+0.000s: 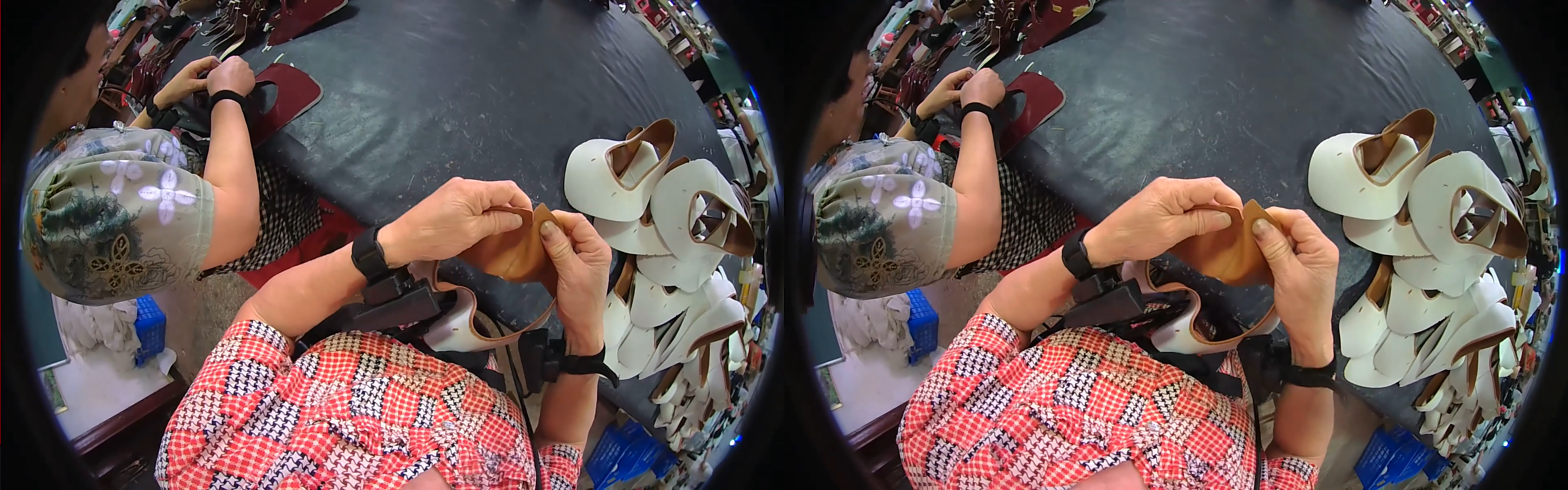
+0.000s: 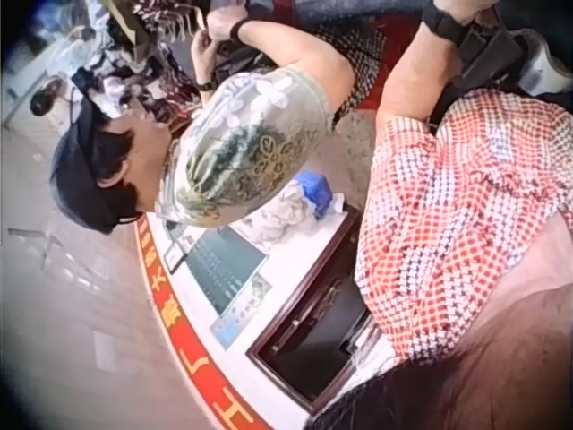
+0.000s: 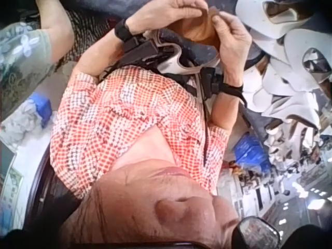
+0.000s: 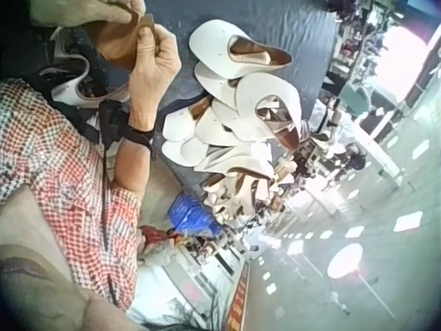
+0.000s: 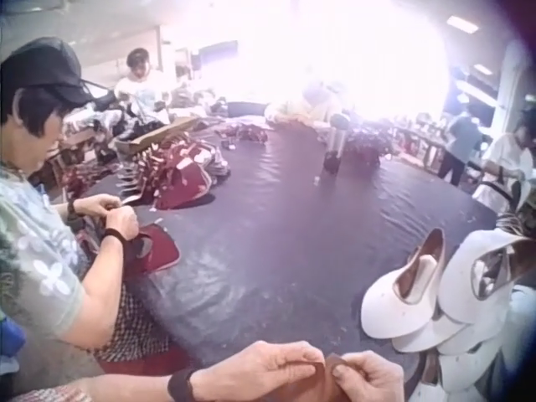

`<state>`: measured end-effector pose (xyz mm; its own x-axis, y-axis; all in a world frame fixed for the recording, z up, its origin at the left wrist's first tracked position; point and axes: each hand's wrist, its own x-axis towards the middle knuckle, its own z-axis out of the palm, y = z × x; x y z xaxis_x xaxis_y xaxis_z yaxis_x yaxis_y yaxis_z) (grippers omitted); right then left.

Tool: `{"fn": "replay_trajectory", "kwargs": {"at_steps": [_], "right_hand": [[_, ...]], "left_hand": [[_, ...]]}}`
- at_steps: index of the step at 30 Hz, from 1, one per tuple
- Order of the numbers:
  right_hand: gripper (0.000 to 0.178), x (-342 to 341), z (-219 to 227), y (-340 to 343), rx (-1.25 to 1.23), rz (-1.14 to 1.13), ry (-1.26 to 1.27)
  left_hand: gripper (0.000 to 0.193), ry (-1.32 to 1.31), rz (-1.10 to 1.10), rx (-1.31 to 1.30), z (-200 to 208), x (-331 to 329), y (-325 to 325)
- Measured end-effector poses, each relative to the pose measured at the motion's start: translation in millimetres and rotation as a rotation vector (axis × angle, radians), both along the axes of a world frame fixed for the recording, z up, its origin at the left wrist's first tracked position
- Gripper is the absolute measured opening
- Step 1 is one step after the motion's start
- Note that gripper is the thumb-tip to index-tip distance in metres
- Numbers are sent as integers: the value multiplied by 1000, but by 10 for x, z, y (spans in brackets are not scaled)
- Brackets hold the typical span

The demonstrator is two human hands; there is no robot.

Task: Applying adhesive and manually assembling upper components of white shoes in a manufacturing facility.

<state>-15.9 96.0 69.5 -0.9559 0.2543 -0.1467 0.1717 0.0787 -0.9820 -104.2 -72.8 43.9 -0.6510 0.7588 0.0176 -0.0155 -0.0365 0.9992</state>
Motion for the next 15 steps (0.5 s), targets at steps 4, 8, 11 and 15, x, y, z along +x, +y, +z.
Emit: {"fn": "replay_trajectory", "kwargs": {"at_steps": [4,8,11,15], "right_hand": [[14,65,-2,47,-51,-26,-48],[14,136,-62,92,-116,-34,-28],[12,175,-48,150,-67,-25,-76],[8,215,-12,186,-24,-14,-114]], "left_hand": [[15,-223,-15,52,-114,121,64],[14,-319,-38,76,-119,168,101],[14,-243,7,11,-108,232,163],[14,-10,42,-121,-18,313,220]]}}
